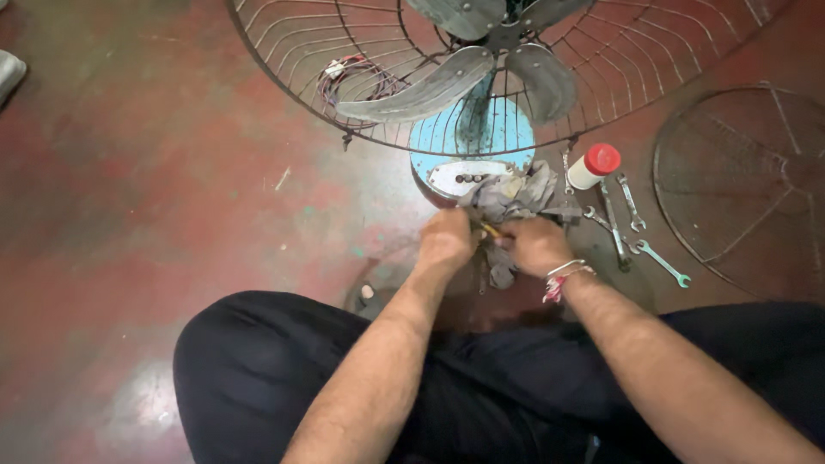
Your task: The person sits on the floor servicing a pedestal fan. They use a screwdriver to loosen and tighten the blade mounting nut at the fan hub, steady the blades by hand, and wipe the blades and hub area with a cloth, with wrenches and a small bottle lying nearby.
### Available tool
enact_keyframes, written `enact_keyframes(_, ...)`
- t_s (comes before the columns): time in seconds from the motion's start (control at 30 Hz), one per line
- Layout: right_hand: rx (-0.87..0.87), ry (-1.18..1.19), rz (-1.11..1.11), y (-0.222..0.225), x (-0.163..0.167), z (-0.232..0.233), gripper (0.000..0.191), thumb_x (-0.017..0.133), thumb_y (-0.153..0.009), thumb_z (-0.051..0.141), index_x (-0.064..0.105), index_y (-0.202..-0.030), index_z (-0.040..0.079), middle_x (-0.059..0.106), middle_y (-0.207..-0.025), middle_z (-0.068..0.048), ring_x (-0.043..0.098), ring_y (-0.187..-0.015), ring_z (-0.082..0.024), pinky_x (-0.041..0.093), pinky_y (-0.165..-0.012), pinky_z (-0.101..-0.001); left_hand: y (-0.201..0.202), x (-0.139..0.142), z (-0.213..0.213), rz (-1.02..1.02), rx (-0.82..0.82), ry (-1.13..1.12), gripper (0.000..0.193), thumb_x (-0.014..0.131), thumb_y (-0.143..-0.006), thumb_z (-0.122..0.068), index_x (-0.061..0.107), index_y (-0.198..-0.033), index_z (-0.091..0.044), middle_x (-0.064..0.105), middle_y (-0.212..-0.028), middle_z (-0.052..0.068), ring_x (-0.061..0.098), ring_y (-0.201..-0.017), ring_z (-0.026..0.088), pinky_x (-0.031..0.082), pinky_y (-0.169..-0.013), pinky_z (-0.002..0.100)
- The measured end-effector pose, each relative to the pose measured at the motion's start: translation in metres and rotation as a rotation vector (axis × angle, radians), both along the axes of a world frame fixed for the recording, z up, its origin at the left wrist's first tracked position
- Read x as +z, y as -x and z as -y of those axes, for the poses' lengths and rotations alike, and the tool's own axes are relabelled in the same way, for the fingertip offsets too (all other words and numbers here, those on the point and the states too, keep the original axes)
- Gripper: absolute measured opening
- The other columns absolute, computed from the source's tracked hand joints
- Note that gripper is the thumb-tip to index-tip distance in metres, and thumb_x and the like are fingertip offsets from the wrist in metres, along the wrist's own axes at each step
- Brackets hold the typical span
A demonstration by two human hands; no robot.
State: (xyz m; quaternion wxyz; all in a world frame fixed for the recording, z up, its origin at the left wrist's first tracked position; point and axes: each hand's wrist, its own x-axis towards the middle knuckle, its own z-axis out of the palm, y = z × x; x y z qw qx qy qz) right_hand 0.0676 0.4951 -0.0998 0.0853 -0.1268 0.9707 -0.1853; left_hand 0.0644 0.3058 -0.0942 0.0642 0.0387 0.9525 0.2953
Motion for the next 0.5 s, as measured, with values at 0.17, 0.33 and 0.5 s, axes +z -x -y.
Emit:
enact_keyframes(0.17,-0.002,0.208,0.034,-0.006,-0.014,0.015,0.024,0.074,-0.085,0.030,0.077,-0.105,0.017,0.074,-0.091,-0.019,0.071,-0.083,-0.040,0.056,-0.076,-0.0490,0.004,0.015,-0.010,0.112,0.029,0.061,0.036,0.076,-0.086,-0.038,0.074,-0.105,-0.007,0.074,-0.098,0.022,0.071,-0.099,0.041,0.055,-0.085,0.050)
enact_keyframes(0.33,-0.019,0.479,0.016,-0.008,-0.013,0.035,0.024,0.069,-0.088,0.023,0.072,-0.108,0.009,0.074,-0.091,-0.018,0.073,-0.082,-0.037,0.057,-0.074,-0.0460,0.009,0.022,-0.006,0.088,0.338,-0.148,0.047,0.081,-0.079,-0.029,0.062,-0.112,-0.001,0.073,-0.098,0.024,0.069,-0.099,0.043,0.054,-0.084,0.050)
enact_keyframes(0.5,-0.063,0.361,-0.139,-0.012,0.010,0.034,0.023,0.072,-0.092,0.030,0.075,-0.104,0.011,0.075,-0.095,-0.017,0.071,-0.087,-0.037,0.055,-0.078,-0.0466,0.015,0.008,0.010,0.021,0.399,-0.264,0.029,0.066,-0.087,-0.012,0.063,-0.113,0.000,0.075,-0.100,0.024,0.072,-0.100,0.043,0.055,-0.085,0.049)
